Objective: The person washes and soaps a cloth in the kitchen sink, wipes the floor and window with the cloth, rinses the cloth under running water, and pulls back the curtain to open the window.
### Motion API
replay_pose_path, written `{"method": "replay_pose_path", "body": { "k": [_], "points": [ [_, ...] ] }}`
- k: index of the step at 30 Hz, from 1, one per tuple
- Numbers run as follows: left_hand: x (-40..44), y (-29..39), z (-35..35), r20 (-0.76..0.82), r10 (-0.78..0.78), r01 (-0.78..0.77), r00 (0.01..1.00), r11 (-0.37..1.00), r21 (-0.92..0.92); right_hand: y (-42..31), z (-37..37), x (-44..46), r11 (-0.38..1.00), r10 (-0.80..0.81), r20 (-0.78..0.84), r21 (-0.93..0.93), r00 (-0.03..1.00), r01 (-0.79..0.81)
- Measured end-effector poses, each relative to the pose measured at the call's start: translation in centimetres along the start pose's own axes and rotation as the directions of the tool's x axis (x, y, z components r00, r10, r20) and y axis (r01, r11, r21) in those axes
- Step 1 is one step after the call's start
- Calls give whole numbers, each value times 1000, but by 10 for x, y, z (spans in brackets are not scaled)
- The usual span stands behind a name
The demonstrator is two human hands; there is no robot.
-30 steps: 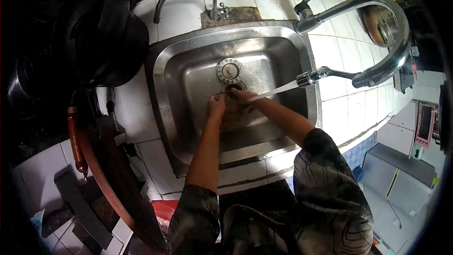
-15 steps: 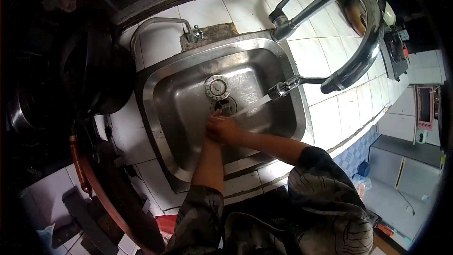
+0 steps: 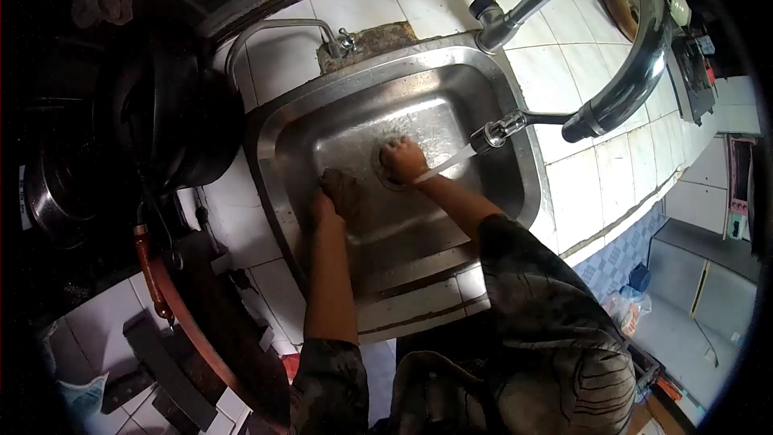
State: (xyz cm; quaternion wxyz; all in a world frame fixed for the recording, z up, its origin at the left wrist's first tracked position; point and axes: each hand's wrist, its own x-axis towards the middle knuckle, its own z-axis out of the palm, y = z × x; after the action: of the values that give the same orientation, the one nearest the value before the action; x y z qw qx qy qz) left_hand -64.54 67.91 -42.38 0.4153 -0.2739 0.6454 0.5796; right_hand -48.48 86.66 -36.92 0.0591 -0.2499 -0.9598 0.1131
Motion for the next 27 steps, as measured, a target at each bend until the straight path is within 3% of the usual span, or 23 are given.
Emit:
{"method": "replay_pose_path", "body": {
  "k": [1,2,3,5,7,10,11,12,13,14,15,17,18,19,20,21,23,25,27],
  "points": [
    [12,-6,-3,118,59,-46,991,993,-105,0,7,-9,992,-117,29,-49,993,118],
    [-9,1,7,123,57,-43,991,993,-108,-10,-15,-13,998,-56,297,55,953,41],
    [-57,19,24,125,19,-6,992,995,-101,-9,-11,-19,998,-55,298,49,953,42],
    [-105,35,44,127,-14,27,992,995,-95,-2,6,-29,988,128,119,67,985,-136],
    [-113,36,49,-7,-139,138,990,989,-51,-2,-3,-20,986,127,166,86,978,-143],
    [-110,28,57,57,-154,147,986,982,115,1,-7,-14,969,117,55,210,992,-126],
    [-112,23,62,62,-157,149,986,982,114,3,-6,-13,861,220,174,429,960,-275],
    [-115,15,69,196,-183,172,963,983,68,5,-6,-12,682,284,310,599,907,-419],
    [-120,8,77,328,-196,200,924,980,24,3,-13,-16,687,284,309,595,908,-417],
    [-128,4,88,333,-195,201,922,979,17,-1,-23,-24,326,302,479,761,825,-561],
    [-135,1,102,293,-237,224,926,971,78,-2,-33,-26,-88,239,632,770,737,-632],
    [-132,-15,119,258,-270,247,928,962,119,22,-37,-35,-116,253,660,747,707,-655],
    [-110,-37,123,382,-236,268,893,963,-33,30,-39,-37,-162,268,691,720,672,-675],
    [-98,-50,128,497,-178,302,849,936,-179,30,-58,-34,-150,268,687,722,675,-675],
    [-108,-47,133,500,-175,303,848,934,-188,25,-89,-31,411,380,491,669,784,-619],
    [-126,-38,139,523,-281,419,804,893,-164,21,-108,-32,833,350,268,348,897,-429],
    [-133,-38,144,576,-391,544,717,832,-112,14,-90,-41,871,288,186,356,939,-338],
    [-122,-51,140,657,-359,531,663,844,-75,-2,-81,-49,978,6,-32,208,999,1],
    [-109,-64,131,706,-324,494,629,868,-42,-34,-117,-55,971,-135,-76,190,988,147]
  ]
}}
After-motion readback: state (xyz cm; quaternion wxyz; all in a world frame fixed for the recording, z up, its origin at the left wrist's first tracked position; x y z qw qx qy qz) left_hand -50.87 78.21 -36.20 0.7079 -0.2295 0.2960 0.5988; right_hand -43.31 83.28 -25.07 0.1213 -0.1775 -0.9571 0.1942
